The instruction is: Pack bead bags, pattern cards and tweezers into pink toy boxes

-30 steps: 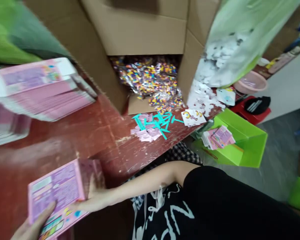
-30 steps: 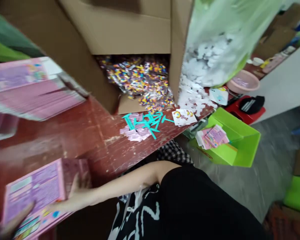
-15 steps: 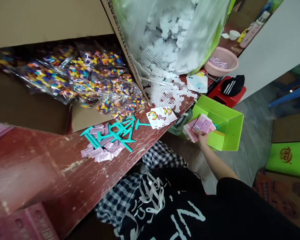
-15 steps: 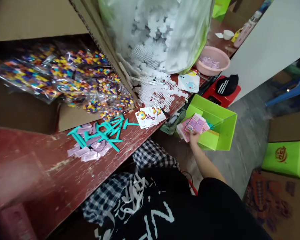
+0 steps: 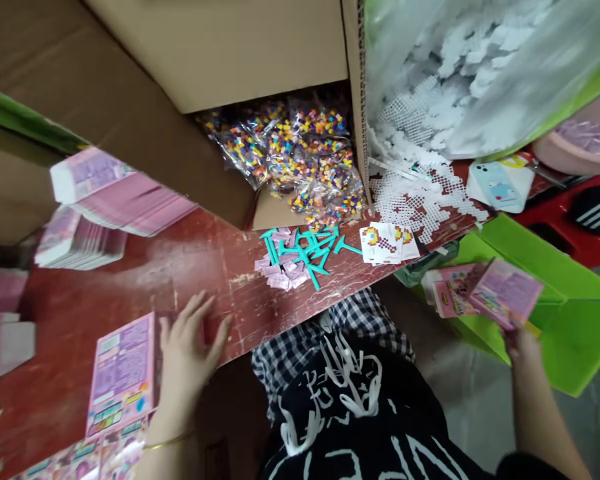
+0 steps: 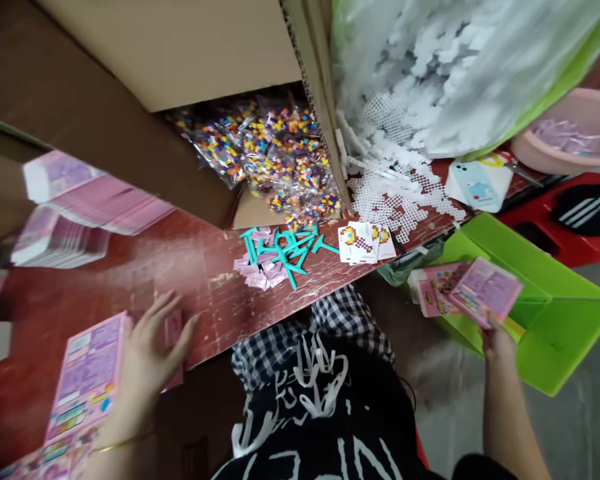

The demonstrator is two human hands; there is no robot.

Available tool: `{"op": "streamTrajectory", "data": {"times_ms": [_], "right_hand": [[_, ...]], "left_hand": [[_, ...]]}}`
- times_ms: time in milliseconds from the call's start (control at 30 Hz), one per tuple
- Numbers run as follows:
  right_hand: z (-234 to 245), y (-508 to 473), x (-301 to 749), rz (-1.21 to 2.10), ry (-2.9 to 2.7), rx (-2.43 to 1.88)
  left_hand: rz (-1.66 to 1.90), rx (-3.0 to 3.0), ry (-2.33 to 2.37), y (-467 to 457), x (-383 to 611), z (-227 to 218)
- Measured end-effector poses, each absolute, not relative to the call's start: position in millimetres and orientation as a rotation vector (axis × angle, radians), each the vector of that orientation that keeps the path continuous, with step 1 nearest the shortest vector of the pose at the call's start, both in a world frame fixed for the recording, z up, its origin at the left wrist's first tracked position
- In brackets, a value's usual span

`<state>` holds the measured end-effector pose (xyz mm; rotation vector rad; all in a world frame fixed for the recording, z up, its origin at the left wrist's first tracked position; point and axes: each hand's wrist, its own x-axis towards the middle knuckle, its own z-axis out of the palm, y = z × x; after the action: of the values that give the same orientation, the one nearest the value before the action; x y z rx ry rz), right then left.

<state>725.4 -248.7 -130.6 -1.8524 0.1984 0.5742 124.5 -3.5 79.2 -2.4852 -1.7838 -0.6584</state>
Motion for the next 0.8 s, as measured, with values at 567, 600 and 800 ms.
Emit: {"op": "streamTrajectory", "data": {"times_ms": [567,600,800], "right_hand": [[-20.4,-5.7,412.6,1.274,-0.572,-1.072],[-23.7,-0.3,401.1,1.288,-0.559,-1.058],[-32.6,-15.8,395.3,1.38,-0.789,-0.895]], "left_hand": [[-1.245,-2.845,-2.214,0.0,175.7,20.4],[-1.414,-2.806,-2.284,3.5,179.4,16.3],[-1.784,-2.084,-2.836,17.4,192.7,7.5]]}}
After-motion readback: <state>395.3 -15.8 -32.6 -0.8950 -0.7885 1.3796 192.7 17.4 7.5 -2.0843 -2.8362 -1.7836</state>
